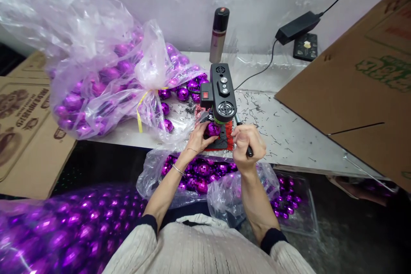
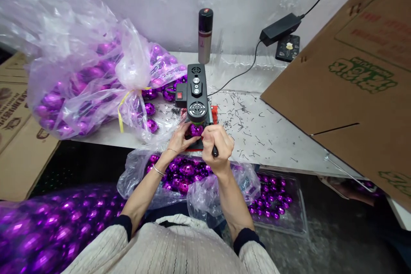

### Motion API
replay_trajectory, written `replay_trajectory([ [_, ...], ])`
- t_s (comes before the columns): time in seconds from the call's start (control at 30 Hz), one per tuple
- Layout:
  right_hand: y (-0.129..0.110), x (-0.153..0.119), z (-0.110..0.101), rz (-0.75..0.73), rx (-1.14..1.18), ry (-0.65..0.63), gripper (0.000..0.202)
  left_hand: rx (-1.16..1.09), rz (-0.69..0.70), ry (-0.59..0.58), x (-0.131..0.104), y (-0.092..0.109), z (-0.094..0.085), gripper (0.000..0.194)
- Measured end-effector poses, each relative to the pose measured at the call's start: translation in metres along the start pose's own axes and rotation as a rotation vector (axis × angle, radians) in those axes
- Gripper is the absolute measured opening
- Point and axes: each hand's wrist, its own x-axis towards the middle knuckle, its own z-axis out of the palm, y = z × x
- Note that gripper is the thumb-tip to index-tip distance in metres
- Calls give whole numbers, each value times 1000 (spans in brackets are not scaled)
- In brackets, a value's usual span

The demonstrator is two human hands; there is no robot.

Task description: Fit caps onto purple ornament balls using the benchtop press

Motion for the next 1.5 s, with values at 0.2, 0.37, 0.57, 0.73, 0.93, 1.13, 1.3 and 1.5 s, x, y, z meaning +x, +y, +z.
replay_trajectory([
  [0.2,0,-2,-2,-7,11,-20,23,-2,147,113,-4,-12,19,68],
  [0.37,8,-21,0,0,-1,-5,23,1,156,128,-6,-16,24,70],
  [0.57,25,-48,10,-48,25,66,28,9,141,107,-7,-15,23,70],
  [0.73,33,-56,15,-42,45,110,31,8,122,104,-7,-13,23,69],
  [0.93,34,-59,18,-24,107,111,32,-2,98,79,-7,-11,21,68],
  [1.13,39,-66,21,1,125,128,32,9,85,77,-6,-12,22,68],
  [1.3,36,-63,17,-3,74,56,31,-7,109,91,-3,-13,23,67],
  [1.5,3,-19,8,138,23,94,32,-60,109,142,-13,-6,20,65],
])
